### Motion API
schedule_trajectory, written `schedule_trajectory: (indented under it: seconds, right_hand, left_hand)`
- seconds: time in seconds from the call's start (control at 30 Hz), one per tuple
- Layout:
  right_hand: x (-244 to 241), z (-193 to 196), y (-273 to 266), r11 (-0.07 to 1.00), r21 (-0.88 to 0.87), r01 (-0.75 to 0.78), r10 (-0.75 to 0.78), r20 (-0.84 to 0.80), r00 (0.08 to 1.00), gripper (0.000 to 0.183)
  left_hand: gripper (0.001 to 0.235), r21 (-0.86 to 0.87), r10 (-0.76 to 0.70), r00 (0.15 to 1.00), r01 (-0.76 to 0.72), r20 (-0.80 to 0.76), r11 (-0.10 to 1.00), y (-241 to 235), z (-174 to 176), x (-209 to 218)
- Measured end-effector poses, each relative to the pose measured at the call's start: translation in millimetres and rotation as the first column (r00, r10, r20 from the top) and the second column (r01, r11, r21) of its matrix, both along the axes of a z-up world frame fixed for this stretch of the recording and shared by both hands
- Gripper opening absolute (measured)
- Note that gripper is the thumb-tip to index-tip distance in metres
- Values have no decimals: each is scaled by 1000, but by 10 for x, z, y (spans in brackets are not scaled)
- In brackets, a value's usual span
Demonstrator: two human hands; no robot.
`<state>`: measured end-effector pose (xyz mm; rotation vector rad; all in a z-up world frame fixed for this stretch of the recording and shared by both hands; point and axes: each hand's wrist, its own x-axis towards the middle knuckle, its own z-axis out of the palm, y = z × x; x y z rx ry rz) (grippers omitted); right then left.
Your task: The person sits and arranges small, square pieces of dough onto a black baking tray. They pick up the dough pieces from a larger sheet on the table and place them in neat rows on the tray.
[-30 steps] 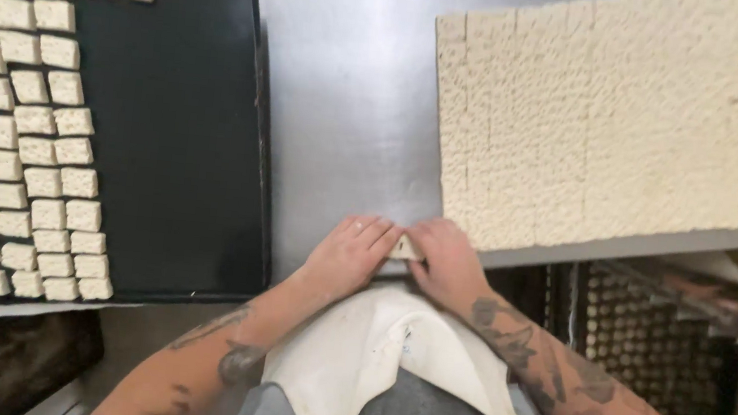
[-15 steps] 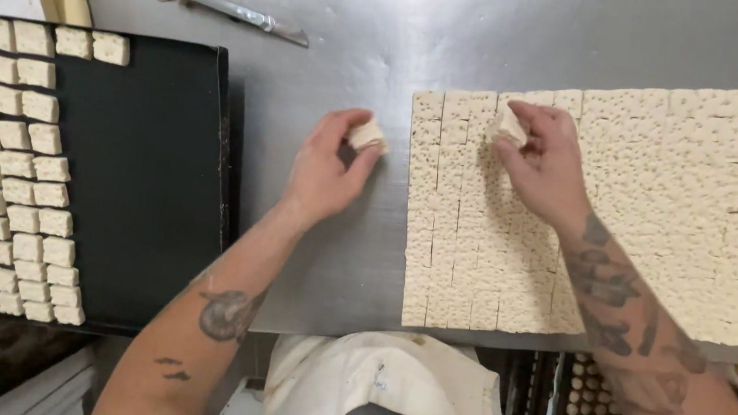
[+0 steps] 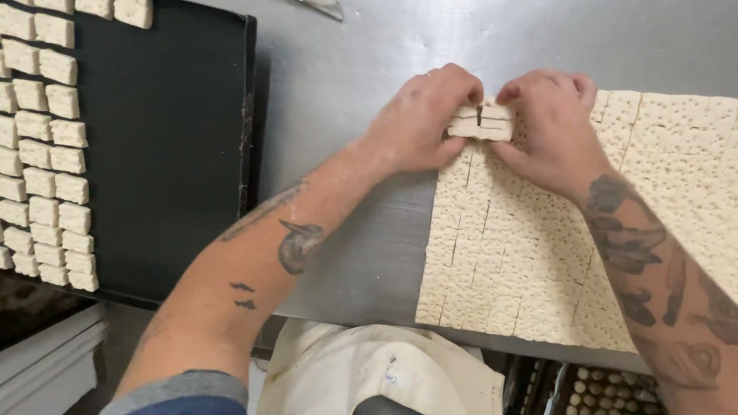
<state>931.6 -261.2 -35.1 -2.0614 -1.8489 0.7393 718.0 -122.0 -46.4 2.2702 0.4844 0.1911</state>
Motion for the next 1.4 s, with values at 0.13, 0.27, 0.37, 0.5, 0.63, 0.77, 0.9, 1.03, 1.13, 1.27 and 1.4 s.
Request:
schedule_trajectory:
  seconds: [0.13, 0.27, 0.37, 0.5, 0.63, 0.77, 0.9, 1.03, 1.13, 1.27, 1.4]
  right_hand:
    - [-281, 105, -309, 966, 183, 180, -167, -85, 982, 71]
    - [-769, 258, -400, 887, -65, 457, -236, -915, 328, 70]
    - [-1381, 253, -183, 824, -235, 516, -340, -933, 117, 63]
    - [-2197, 224, 113, 757, -239, 608, -361, -929, 84, 56]
    - [-3073, 354, 535, 748, -259, 612, -391, -916, 90, 66]
    - [-3725, 258, 1152, 820, -93, 565, -374, -835, 405, 63]
    - [-4072, 153, 1863, 837, 467, 284, -144, -312, 939, 49]
    - [-4228, 19, 2307, 792, 601, 107, -158, 32, 987, 46]
    - [-4287, -52, 2411, 756, 650, 77, -145, 51, 988, 21]
    - [-4352, -100, 2432, 732, 680, 54, -210, 150, 966, 9]
    - [-4346, -83, 2458, 740, 671, 40, -219, 184, 958, 8]
  left_hand:
    - [56, -200, 227, 942, -179, 248, 963, -168, -14, -304]
    - [70, -947, 614, 743, 84, 267, 310, -238, -234, -896]
    - [68, -975, 664, 716, 126, 218, 185, -179, 49, -1360]
    - [58, -925, 631, 706, 95, 323, 367, 161, 707, -2187]
    - [51, -899, 648, 633, 206, 423, 386, 1152, 675, -3241]
    - [19, -513, 442, 789, -192, 426, 837, 2271, 959, -4085]
    - [27, 255, 56, 965, -124, 256, 959, 2790, 920, -4214]
    - [28, 480, -70, 988, -6, 140, 877, 2967, 708, -4077]
    - [19, 574, -232, 947, 64, 224, 816, 3029, 630, -4025]
    - [8, 609, -175, 974, 53, 142, 791, 2975, 577, -4077]
    - [18, 622, -197, 978, 115, 65, 774, 2996, 607, -4094]
